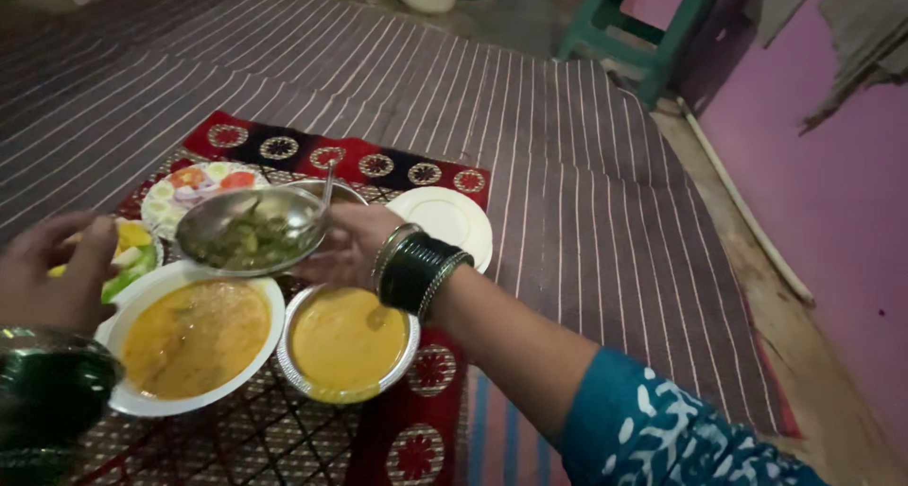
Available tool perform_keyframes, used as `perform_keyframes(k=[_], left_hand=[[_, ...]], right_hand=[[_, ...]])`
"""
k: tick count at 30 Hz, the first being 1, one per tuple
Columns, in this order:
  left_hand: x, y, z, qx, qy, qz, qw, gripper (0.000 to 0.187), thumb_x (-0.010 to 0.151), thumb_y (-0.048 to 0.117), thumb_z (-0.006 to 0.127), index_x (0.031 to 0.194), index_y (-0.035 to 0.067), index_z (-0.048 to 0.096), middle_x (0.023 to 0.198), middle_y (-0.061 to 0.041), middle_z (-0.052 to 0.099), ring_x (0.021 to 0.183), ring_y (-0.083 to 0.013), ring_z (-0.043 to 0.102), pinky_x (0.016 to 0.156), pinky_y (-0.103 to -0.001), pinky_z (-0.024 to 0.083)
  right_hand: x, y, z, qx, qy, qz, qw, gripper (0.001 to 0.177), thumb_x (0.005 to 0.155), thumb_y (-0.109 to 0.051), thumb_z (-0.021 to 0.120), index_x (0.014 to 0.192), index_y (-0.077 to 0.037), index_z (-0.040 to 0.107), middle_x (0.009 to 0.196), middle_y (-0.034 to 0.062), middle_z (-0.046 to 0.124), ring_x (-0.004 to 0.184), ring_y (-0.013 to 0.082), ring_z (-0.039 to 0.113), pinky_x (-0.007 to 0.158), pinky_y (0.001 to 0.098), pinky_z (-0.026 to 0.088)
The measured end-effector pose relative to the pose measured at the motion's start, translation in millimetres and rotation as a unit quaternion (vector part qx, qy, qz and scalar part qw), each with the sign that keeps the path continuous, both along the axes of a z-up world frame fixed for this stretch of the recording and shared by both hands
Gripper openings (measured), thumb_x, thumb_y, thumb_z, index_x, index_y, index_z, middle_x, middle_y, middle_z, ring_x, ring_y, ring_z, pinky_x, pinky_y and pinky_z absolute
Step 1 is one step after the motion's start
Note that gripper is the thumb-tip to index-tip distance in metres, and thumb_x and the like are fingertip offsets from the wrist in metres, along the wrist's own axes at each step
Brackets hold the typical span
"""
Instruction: The person arranges bowls of food and plates of sliced vegetables on a rug on the floor, then picks up a plate of salad and moves it to a table before bringing a large floral-patterned plate back to the rug.
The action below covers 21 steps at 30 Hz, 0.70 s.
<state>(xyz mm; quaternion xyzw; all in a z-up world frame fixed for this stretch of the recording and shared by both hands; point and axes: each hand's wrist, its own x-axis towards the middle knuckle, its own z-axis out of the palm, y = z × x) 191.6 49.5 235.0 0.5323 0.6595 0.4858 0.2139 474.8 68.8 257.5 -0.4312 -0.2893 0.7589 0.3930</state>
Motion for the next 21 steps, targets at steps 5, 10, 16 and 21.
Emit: perform_keyframes(k=[5,10,16,21], left_hand=[[26,-24,-37,-0.052,0.135,0.066,0.987,0.036,0.113,0.041,0.06,0.12,0.008,0.075,0.118,-0.024,0.069,0.111,-0.0369,0.066,0.098,-0.049,0.052],[97,5,-57,0.048,0.363,0.011,0.93,0.056,0.09,0.048,0.074,0.135,0.015,0.069,0.153,-0.019,0.051,0.142,-0.0371,0.047,0.105,-0.057,0.045],[195,39,-58,0.112,0.338,-0.106,0.928,0.051,0.085,0.034,0.069,0.132,0.017,0.066,0.154,-0.019,0.047,0.146,-0.04,0.04,0.111,-0.06,0.042],[239,62,-69,0.032,0.328,-0.138,0.934,0.045,0.084,0.029,0.072,0.128,0.022,0.066,0.156,-0.015,0.043,0.147,-0.0353,0.034,0.11,-0.066,0.031]], right_hand=[[50,17,-5,0.445,-0.265,0.031,0.855,0.042,0.085,-0.008,0.064,0.126,0.002,0.057,0.123,0.0215,0.066,0.108,0.0321,0.073,0.087,0.0369,0.06],[76,50,-19,0.051,0.057,-0.201,0.977,0.033,0.096,-0.013,0.06,0.122,0.006,0.056,0.118,0.026,0.067,0.101,0.0357,0.073,0.078,0.0378,0.064],[114,114,-49,0.013,0.022,-0.283,0.959,0.034,0.098,-0.015,0.057,0.125,0.005,0.055,0.115,0.0226,0.068,0.096,0.0356,0.074,0.074,0.0401,0.064],[140,179,-96,-0.041,-0.099,-0.284,0.953,0.033,0.094,-0.016,0.06,0.119,0.006,0.066,0.098,0.0228,0.076,0.078,0.0309,0.077,0.063,0.0383,0.067]])
